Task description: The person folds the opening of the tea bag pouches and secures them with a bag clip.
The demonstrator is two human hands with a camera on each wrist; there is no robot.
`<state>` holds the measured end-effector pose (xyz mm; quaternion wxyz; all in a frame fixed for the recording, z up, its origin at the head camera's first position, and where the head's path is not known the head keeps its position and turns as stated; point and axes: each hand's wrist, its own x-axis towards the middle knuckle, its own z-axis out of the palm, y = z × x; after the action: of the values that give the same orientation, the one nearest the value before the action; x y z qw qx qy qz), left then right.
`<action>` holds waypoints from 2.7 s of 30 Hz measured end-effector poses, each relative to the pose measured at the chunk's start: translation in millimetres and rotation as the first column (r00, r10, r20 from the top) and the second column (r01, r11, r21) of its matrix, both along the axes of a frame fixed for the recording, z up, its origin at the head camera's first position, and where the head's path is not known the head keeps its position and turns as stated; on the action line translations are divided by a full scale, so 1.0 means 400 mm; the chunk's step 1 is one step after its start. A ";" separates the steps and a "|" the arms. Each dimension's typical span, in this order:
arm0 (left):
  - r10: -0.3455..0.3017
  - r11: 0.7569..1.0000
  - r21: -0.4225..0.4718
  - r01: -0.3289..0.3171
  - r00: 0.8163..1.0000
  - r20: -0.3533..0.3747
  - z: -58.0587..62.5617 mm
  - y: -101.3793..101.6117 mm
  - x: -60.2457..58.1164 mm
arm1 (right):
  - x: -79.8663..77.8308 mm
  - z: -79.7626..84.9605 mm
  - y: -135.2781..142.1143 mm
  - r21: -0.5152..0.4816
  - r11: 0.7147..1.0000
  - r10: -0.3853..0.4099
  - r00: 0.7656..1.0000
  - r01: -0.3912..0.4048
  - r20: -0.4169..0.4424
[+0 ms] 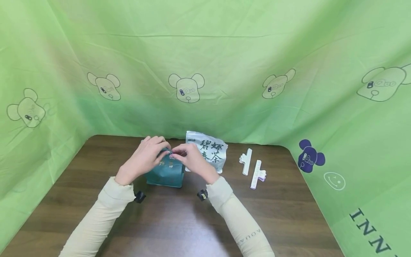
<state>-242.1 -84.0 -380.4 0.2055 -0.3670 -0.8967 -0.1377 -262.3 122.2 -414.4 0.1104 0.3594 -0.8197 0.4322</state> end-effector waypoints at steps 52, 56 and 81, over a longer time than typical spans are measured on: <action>-0.022 0.986 0.163 0.025 1.000 -0.023 -0.011 -0.025 -0.013 | 0.000 -0.037 -0.025 -0.168 0.986 -0.023 0.995 0.007 -0.098; -0.018 0.985 0.172 0.024 0.999 -0.038 -0.014 -0.024 -0.010 | 0.017 -0.027 -0.036 -0.186 0.982 -0.030 0.995 0.012 -0.091; 0.015 0.986 0.168 -0.005 0.998 -0.061 -0.016 -0.017 -0.006 | 0.045 0.040 -0.061 -0.236 0.971 -0.005 0.992 -0.025 -0.127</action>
<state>-244.7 -90.8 -386.9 0.2641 -0.3479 -0.8770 -0.2003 -244.4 97.9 -398.3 0.2020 0.3744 -0.7517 0.5040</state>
